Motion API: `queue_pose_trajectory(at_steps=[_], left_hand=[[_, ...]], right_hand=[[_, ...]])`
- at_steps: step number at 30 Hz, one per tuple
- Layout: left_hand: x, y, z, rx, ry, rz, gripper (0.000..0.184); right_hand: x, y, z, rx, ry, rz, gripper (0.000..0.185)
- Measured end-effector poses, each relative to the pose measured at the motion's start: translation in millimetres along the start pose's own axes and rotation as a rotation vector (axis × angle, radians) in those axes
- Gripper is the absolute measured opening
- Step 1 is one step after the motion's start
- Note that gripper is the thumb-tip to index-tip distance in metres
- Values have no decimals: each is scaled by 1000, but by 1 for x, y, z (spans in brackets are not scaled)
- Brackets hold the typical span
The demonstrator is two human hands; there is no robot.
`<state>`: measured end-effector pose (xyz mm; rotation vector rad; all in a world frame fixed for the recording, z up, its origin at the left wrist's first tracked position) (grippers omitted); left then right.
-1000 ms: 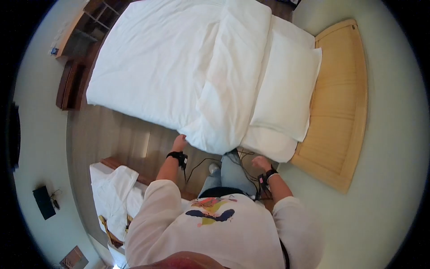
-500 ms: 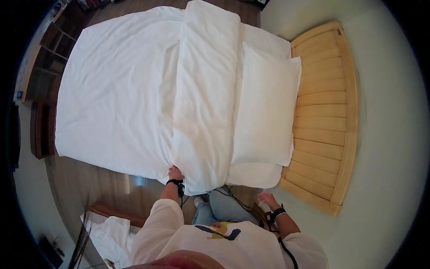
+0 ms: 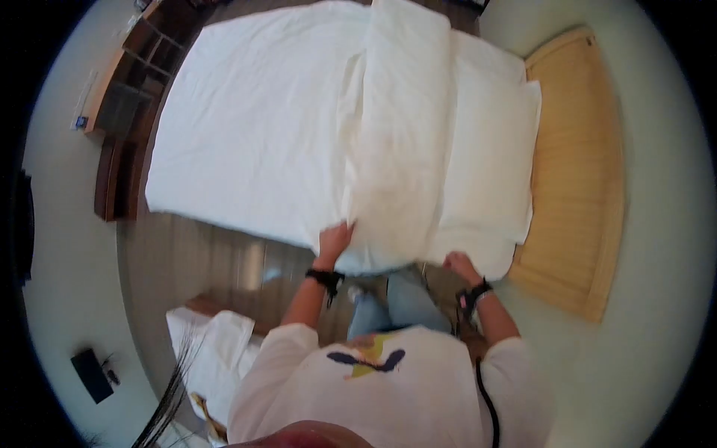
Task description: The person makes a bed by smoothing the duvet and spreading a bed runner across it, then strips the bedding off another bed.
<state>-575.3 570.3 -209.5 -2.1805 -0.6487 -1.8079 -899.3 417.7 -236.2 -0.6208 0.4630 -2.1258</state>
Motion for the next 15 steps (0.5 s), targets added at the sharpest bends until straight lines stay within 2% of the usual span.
queue_pose_trajectory(at_steps=[2, 4, 6, 7, 8, 9, 10, 12, 13, 14, 15], left_hand=[[39, -11, 11, -56, -15, -209, 27], [94, -27, 47, -11, 89, -272, 20], [122, -65, 93, 413, -83, -177, 25], [116, -87, 117, 510, -39, -70, 25], [100, -111, 140, 607, 5, 37, 26], [89, -134, 155, 613, 15, 35, 26], [74, -151, 168, 628, 16, 73, 27], [64, -170, 177, 631, 22, 112, 29], [63, -173, 176, 613, -23, 168, 30], [59, -174, 175, 595, -67, 224, 31], [50, -173, 174, 516, -105, 189, 30]], right_hand=[[-17, -12, 7, 26, -33, -9, 29], [-35, -22, 20, -36, 117, 8, 30], [-49, -51, 11, -3, 140, 114, 27], [-52, -69, 7, -2, 143, 121, 27], [-54, -89, 1, -138, 97, 132, 25], [-57, -108, -5, -271, 49, 146, 24], [-61, -129, -7, -272, 60, 139, 24], [-65, -167, -16, -554, -3, 35, 20], [-62, -174, -34, -555, 9, 30, 20], [-56, -174, -66, -413, -26, 51, 20], [-55, -174, -83, -270, -62, 71, 20]])
Point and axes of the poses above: each hand's wrist, its own y-axis towards the middle knuckle, its own x-axis out of the back of the hand, z = x × y, the point moved 2 cm from there along y, towards the middle knuckle, and after that the axes turned 8 degrees about y, right-handed, at the moved point
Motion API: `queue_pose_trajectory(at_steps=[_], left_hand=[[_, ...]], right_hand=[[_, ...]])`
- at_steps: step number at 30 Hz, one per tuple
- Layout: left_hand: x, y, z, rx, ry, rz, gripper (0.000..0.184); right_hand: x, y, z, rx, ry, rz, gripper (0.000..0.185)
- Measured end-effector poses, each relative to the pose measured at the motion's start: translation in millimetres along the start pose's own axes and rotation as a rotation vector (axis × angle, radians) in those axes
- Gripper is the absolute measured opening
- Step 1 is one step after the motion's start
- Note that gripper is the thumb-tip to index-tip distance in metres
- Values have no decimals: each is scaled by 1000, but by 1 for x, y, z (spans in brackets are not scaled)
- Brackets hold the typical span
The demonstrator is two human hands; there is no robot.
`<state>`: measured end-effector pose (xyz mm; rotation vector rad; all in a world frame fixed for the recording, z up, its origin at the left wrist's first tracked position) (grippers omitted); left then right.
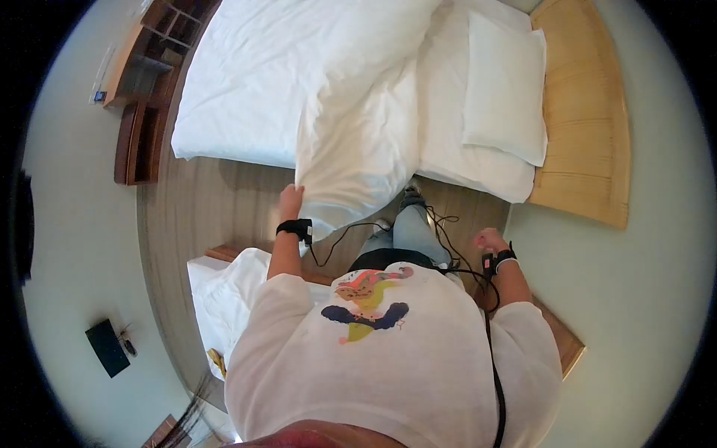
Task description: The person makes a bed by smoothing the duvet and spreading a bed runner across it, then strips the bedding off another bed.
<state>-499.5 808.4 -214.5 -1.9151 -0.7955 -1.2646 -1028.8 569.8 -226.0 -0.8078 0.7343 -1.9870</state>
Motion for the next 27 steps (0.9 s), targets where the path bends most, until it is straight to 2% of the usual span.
queue_pose_trajectory(at_steps=[1, 3, 5, 6, 8, 10, 12, 13, 14, 15, 16, 17, 19, 21, 22, 23, 26, 27], left_hand=[[4, -1, -11, -11, 7, 2, 30], [10, 0, -42, -31, -25, -15, 29], [17, 9, -75, -73, 0, -19, 28], [17, 12, -87, -131, -107, -40, 27], [31, 6, -110, -263, -413, -84, 23], [79, -23, -134, -325, -662, -14, 22], [137, -66, -148, -294, -833, -77, 20], [162, -84, -145, -213, -910, 34, 19], [188, -95, -141, -240, -860, 101, 18], [205, -103, -146, -208, -982, 100, 18], [216, -109, -136, -223, -908, 134, 19], [229, -115, -148, -205, -963, 184, 19], [233, -126, -153, -223, -899, 214, 17], [229, -135, -152, -332, -699, 243, 13], [235, -134, -160, -396, -645, 355, 13], [244, -135, -173, -371, -725, 420, 15], [257, -137, -187, -451, -783, 352, 17], [261, -136, -190, -491, -752, 372, 17]], right_hand=[[-4, -1, 5, -1, 12, -5, 20], [1, 12, 20, -146, 473, -252, 17], [4, 41, 44, -61, 496, -247, 14], [0, 63, 49, -28, 549, -264, 14], [-4, 103, 63, 84, 504, -170, 13], [-14, 150, 59, 167, 188, -141, 17], [-34, 186, 64, 233, -171, -267, 26], [-42, 195, 82, 168, -125, -243, 35], [-51, 197, 107, 104, -79, -218, 44], [-58, 191, 131, 35, 115, -265, 60], [-69, 207, 128, 19, 224, -285, 69], [-79, 223, 124, 2, 333, -305, 79], [-92, 228, 155, -93, 439, -279, 85], [-109, 238, 167, -79, 588, -196, 95], [-118, 246, 162, -67, 575, -179, 95], [-134, 259, 159, 3, 547, -38, 90], [-176, 311, 148, 205, 448, 388, 74], [-182, 310, 154, 217, 474, 426, 74]])
Point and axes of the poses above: each hand's wrist, its own y-axis towards the middle knuckle, its own x-axis out of the back of the hand, z = x × y, the point moved 2 cm from there along y, towards the middle knuckle, and after that the axes turned 8 degrees about y, right-handed, at the moved point
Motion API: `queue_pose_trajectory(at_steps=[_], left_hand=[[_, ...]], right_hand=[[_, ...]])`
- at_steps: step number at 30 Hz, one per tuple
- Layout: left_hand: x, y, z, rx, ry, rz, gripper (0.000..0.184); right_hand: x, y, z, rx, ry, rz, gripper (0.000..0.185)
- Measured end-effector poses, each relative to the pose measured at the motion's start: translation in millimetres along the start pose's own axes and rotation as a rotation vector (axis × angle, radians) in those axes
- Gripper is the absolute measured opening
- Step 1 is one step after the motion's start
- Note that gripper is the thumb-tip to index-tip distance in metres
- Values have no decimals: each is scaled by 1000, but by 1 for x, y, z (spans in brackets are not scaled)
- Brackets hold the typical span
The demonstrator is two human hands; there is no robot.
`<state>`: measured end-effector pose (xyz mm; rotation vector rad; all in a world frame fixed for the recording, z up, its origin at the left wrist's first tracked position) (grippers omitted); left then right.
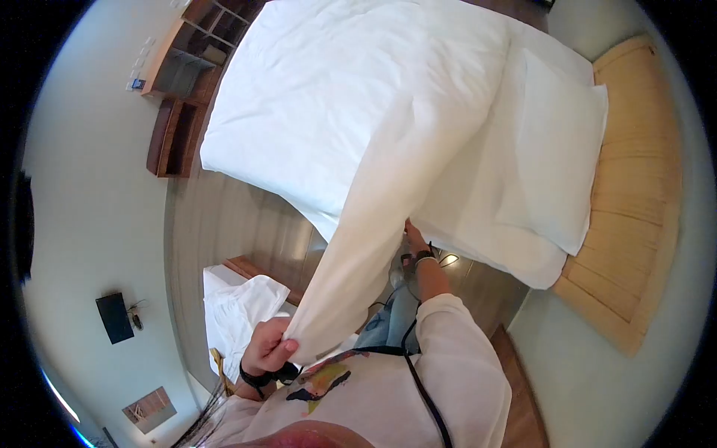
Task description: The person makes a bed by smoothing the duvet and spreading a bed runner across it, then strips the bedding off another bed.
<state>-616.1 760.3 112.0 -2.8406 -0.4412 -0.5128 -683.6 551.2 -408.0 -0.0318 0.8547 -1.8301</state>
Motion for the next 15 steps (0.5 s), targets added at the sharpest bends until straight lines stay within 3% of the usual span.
queue_pose_trajectory(at_steps=[2, 4, 8, 10, 13, 15], left_hand=[[1, 3, -2, -18, 32, 28, 18], [0, 6, -4, -195, 8, 181, 19], [-6, 18, -17, -359, -164, 201, 18], [-10, 23, -14, -370, -89, 165, 17], [-19, 37, -4, -230, 164, 157, 14], [-33, 49, 3, -223, 203, 240, 14]], right_hand=[[-7, 5, 18, 22, 113, 15, 73], [-2, 1, 41, 79, 226, -1, 72], [30, -7, 106, 262, 458, -40, 71], [47, -20, 143, 355, 540, -55, 70], [46, -63, 205, 430, 588, -69, 69], [25, -115, 259, 434, 687, -339, 69]])
Point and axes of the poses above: each hand's wrist, its own y-axis towards the middle knuckle, its own x-axis out of the back of the hand, z = x × y, the point moved 2 cm from there along y, towards the middle knuckle, and after that the axes turned 8 degrees about y, right-handed, at the moved point
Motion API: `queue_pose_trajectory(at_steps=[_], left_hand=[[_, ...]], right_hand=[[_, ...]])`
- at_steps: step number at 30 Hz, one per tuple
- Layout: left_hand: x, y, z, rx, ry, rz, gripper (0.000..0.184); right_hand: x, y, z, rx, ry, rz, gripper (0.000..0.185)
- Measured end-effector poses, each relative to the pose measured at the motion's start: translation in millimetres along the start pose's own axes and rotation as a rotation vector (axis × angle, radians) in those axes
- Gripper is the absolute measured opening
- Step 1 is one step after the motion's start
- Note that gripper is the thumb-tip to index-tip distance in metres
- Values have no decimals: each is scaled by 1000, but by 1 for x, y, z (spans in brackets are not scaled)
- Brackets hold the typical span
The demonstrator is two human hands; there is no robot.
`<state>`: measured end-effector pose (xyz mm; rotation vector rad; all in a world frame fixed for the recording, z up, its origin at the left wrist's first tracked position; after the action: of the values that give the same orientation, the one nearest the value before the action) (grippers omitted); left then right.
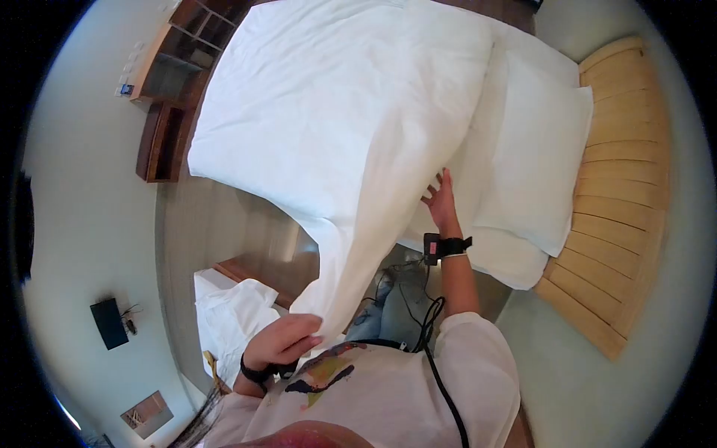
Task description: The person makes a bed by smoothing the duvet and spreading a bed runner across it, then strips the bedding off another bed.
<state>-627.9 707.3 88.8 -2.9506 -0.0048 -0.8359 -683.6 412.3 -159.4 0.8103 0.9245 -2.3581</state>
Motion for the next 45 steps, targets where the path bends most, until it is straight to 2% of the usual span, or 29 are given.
queue_pose_trajectory(at_steps=[1, 3, 4, 5, 7, 8, 10, 11, 13, 15, 16, 17, 18, 19, 23, 25, 27, 29, 33, 34, 35, 36, 37, 39, 40, 41, 43, 44, 45], left_hand=[[-8, 9, 5, 3, 33, 85, 14], [-27, 33, 17, -80, -66, 199, 14], [-38, 46, 19, -103, -32, 302, 13], [-54, 56, 20, -86, -34, 375, 15], [-88, 75, 16, -222, -34, 400, 15], [-99, 84, 11, -228, -41, 387, 15], [-110, 98, 3, -312, 14, 415, 15], [-111, 102, 1, -312, 3, 399, 15], [-105, 109, 1, -209, -26, 279, 15], [-109, 109, 0, -222, -123, 181, 17], [-108, 110, -4, -184, -243, 205, 17], [-108, 111, -8, -146, -364, 230, 18], [-113, 113, -16, -146, -487, 261, 20], [-123, 118, -20, -150, -496, 257, 20], [-158, 131, -4, -264, -534, 324, 25], [-172, 131, 29, -131, -409, 433, 26], [-185, 124, 54, -150, -316, 390, 26], [-189, 117, 68, -88, -182, 339, 26], [-131, 101, 75, -19, -271, 108, 24], [-94, 86, 71, 113, -399, 26, 27], [-70, 67, 90, 195, -665, -56, 28], [-49, 50, 112, 230, -786, -231, 27], [-21, 29, 134, 261, -557, -397, 24], [17, -5, 201, 397, -218, -673, 26], [34, -20, 220, 501, -14, -782, 27], [37, -41, 247, 469, 688, -792, 32], [24, -70, 255, 994, 985, -522, 36], [17, -81, 259, 996, 989, -522, 36], [8, -90, 267, 894, 654, -621, 34]], right_hand=[[-12, -12, 17, 5, -14, -5, 69], [-27, -22, 45, 136, -419, -97, 71], [7, 12, 31, 152, -689, 4, 85], [14, 21, 22, 153, -704, 8, 85], [4, 23, 7, 266, -1685, 81, 93], [1, 18, 4, 268, -1700, 86, 93], [-2, 4, -2, 117, -2028, 110, 93], [15, 12, 3, 114, -2045, 122, 93], [91, 52, 29, -17, -1644, -64, 71], [170, 73, 82, 304, -1267, -179, 50], [145, 32, 135, 293, -1168, -230, 33], [150, 16, 167, 397, -1145, -244, 33], [101, -33, 191, 356, -940, -224, 29], [125, -32, 205, 344, -846, -206, 28], [190, -72, 201, 268, -787, -478, 28], [236, -64, 181, 231, -803, -566, 28], [268, -59, 164, 171, -971, -810, 25], [276, -38, 164, 235, -1034, -785, 23], [115, -8, 198, 605, -649, -490, 15], [85, 17, 195, 645, -577, -316, 13], [41, 28, 186, 801, -830, -200, 18], [3, 39, 171, 715, -840, -67, 21], [-26, 54, 152, 484, -794, 47, 16], [-110, 22, 104, 258, -585, 334, 30], [-128, 12, 88, 223, -693, 419, 36], [-122, 17, 68, 211, -743, 518, 38], [-86, 23, 21, 183, -965, 612, 42], [-69, 8, 4, 167, -1138, 604, 44], [-52, -15, -1, -98, -1120, 649, 43]])
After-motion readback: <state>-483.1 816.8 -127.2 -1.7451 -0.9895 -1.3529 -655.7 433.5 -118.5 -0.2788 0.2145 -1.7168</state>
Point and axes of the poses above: each hand's wrist, its own y-axis towards the middle knuckle, its own x-axis out of the back of the hand, z = x × y, the point moved 2 cm from there along y, towards the middle knuckle, and after that the axes turned 8 degrees about y, right-handed, at the moved point
